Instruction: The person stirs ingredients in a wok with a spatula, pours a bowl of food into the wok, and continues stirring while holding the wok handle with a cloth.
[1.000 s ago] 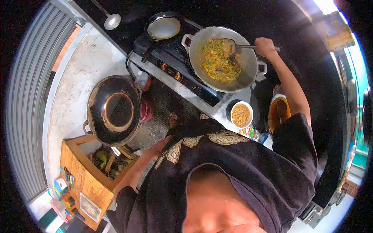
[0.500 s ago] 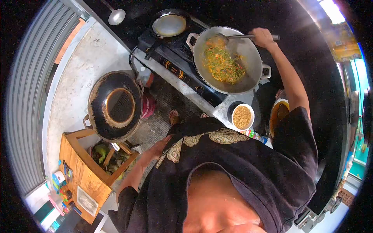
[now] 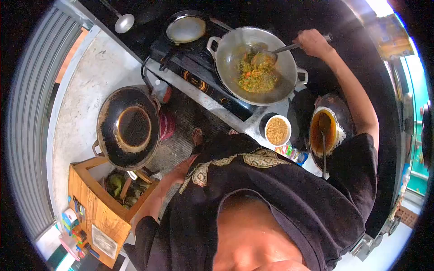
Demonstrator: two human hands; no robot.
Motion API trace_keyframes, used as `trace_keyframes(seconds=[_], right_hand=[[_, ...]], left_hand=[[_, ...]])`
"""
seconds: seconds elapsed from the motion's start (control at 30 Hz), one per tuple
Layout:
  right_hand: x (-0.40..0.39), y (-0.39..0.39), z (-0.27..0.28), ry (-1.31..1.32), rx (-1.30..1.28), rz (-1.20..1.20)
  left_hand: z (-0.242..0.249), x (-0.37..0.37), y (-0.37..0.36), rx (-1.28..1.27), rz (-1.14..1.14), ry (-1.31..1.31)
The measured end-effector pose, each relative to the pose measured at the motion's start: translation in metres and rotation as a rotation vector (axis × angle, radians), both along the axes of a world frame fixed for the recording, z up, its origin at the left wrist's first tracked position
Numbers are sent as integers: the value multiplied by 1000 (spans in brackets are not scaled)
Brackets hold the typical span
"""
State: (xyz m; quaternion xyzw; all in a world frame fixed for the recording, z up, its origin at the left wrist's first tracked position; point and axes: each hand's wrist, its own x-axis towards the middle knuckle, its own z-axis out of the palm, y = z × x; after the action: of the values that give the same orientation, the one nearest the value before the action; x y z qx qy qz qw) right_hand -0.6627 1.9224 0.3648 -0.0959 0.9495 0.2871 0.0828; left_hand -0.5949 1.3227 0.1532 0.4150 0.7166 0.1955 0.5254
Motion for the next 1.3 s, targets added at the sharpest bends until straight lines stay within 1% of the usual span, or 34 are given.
trace_keyframes(seconds=[0.1, 0.13, 0.23, 0.27, 0.37, 0.43, 0.47, 0.53, 0.57, 0.63, 0.7, 0.73, 0.77, 0.8, 0.83, 0.93, 1.03, 1.07, 1.17, 1.27, 1.3], right_hand=[[3, 12, 4, -116, 42, -176], [7, 19, 2, -85, 20, -118], [10, 9, 5, -207, 79, -397], [5, 7, 13, -453, -44, -751], [24, 38, -17, -632, -202, -979], [51, 53, -50, -681, -645, -1073], [55, 54, -71, -790, -720, -1170], [79, 35, -111, -618, -814, -852], [104, 17, -131, -334, -802, -442], [120, 12, -183, -71, -791, -154], [123, -9, -198, -42, -799, -369], [120, -28, -195, -28, -802, -476], [117, -42, -187, -56, -944, -636], [111, -65, -157, -83, -1085, -797], [109, -77, -141, -112, -1225, -962], [115, -69, -147, -22, -1504, -1154], [129, -62, -132, 117, -1744, -1171], [133, -53, -134, 95, -1760, -1222], [129, -74, -106, 178, -1855, -1208], [116, -87, -120, 333, -1754, -1166], [110, -90, -132, 384, -1849, -1151]], left_hand=[[15, -8, 6, 1, -45, 7], [16, -10, 7, 26, -52, -11], [20, -13, 9, 112, -67, -9], [21, -13, 8, 140, -73, -2], [4, -7, -4, -3, -19, -50], [24, -7, -1, -20, -53, 12], [30, -8, 0, -27, -68, 45], [20, -6, -6, -10, -50, 50], [17, -6, -9, -4, -45, 54], [26, -11, -8, -16, -3, -37], [27, -17, -8, -68, 0, -83], [23, -20, -10, -114, -15, -88], [19, -22, -12, -144, -31, -82], [16, -24, -13, -174, -47, -76], [14, -26, -15, -186, -64, -58], [11, -27, -21, -115, -76, -29], [-4, -23, -30, 33, -96, 31], [-10, -23, -32, 88, -107, 59], [2, -28, -29, 112, -111, 14], [19, -36, -23, 13, -59, -97], [19, -38, -22, -51, -84, -89]])
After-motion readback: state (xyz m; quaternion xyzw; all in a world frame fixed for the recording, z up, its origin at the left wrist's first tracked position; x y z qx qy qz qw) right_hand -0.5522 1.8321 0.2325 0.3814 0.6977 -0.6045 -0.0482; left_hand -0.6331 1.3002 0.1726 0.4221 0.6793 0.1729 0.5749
